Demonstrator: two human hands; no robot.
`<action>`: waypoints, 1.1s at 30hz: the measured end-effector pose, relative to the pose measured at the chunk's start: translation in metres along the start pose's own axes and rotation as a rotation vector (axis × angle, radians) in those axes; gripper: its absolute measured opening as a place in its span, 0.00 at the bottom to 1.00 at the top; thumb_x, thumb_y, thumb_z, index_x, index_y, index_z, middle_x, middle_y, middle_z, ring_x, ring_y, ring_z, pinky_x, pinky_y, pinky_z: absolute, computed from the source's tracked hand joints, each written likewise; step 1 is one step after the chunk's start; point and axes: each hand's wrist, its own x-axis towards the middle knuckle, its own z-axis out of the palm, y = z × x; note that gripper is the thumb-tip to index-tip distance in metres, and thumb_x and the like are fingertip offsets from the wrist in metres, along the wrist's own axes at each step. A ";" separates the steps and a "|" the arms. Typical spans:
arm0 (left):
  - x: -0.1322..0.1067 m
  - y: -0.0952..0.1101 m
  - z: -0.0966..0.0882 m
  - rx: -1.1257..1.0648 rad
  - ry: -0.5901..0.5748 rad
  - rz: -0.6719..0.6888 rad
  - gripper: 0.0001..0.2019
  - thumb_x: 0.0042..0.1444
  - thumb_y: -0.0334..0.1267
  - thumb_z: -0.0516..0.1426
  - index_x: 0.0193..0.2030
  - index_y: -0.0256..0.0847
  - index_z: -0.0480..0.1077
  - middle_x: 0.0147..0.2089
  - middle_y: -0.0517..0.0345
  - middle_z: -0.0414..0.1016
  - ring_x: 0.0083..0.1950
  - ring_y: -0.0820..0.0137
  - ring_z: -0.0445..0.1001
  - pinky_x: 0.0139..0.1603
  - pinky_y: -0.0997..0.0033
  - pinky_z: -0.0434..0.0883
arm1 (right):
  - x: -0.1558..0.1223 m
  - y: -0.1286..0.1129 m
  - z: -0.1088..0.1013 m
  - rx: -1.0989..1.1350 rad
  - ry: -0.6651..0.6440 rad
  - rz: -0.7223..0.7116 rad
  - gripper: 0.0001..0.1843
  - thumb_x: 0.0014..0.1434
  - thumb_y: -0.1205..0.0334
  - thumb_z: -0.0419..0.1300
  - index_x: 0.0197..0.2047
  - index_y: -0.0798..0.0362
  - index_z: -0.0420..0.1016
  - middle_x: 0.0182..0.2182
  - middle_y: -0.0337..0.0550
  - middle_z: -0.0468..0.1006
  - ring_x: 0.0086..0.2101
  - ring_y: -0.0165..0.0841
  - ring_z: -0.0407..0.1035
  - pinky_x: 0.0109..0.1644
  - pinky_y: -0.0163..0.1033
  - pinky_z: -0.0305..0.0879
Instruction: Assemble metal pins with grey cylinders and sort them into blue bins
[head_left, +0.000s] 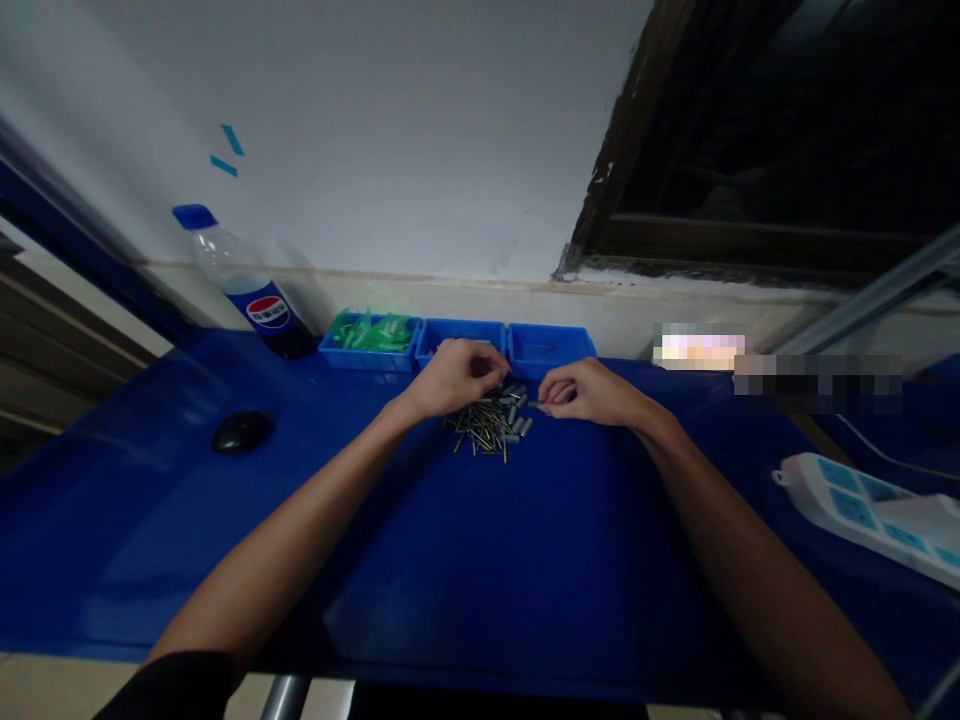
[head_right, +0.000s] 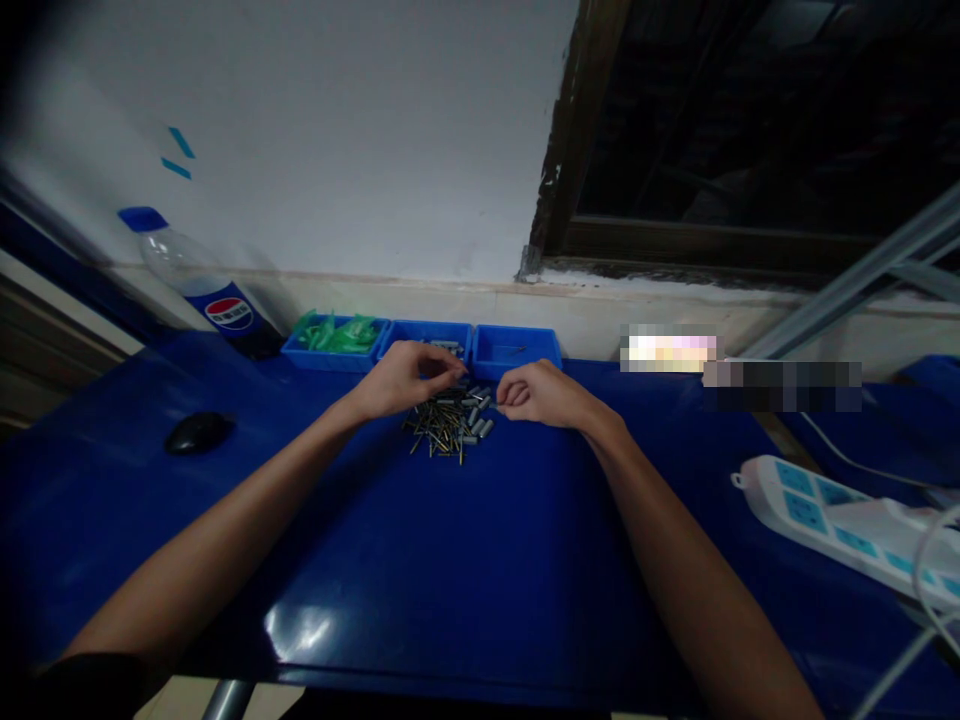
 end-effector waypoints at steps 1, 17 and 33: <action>0.000 -0.001 0.000 -0.004 -0.005 0.000 0.13 0.58 0.38 0.59 0.44 0.37 0.84 0.43 0.48 0.85 0.40 0.66 0.82 0.45 0.65 0.78 | 0.000 -0.001 -0.001 0.015 0.020 0.000 0.04 0.52 0.60 0.69 0.34 0.49 0.84 0.28 0.41 0.85 0.31 0.36 0.80 0.38 0.43 0.77; 0.000 0.013 0.002 -0.370 -0.149 -0.044 0.16 0.58 0.39 0.63 0.50 0.33 0.80 0.42 0.46 0.86 0.42 0.66 0.84 0.45 0.68 0.80 | 0.002 -0.023 0.007 0.283 0.216 -0.081 0.12 0.52 0.55 0.71 0.39 0.49 0.83 0.36 0.43 0.86 0.38 0.37 0.81 0.49 0.46 0.78; 0.006 -0.027 -0.004 -0.310 0.346 -0.271 0.20 0.55 0.42 0.67 0.51 0.33 0.81 0.46 0.43 0.85 0.45 0.60 0.84 0.50 0.60 0.80 | 0.010 -0.001 0.021 -0.316 0.063 -0.184 0.21 0.60 0.70 0.59 0.51 0.44 0.85 0.49 0.42 0.86 0.48 0.42 0.78 0.57 0.51 0.71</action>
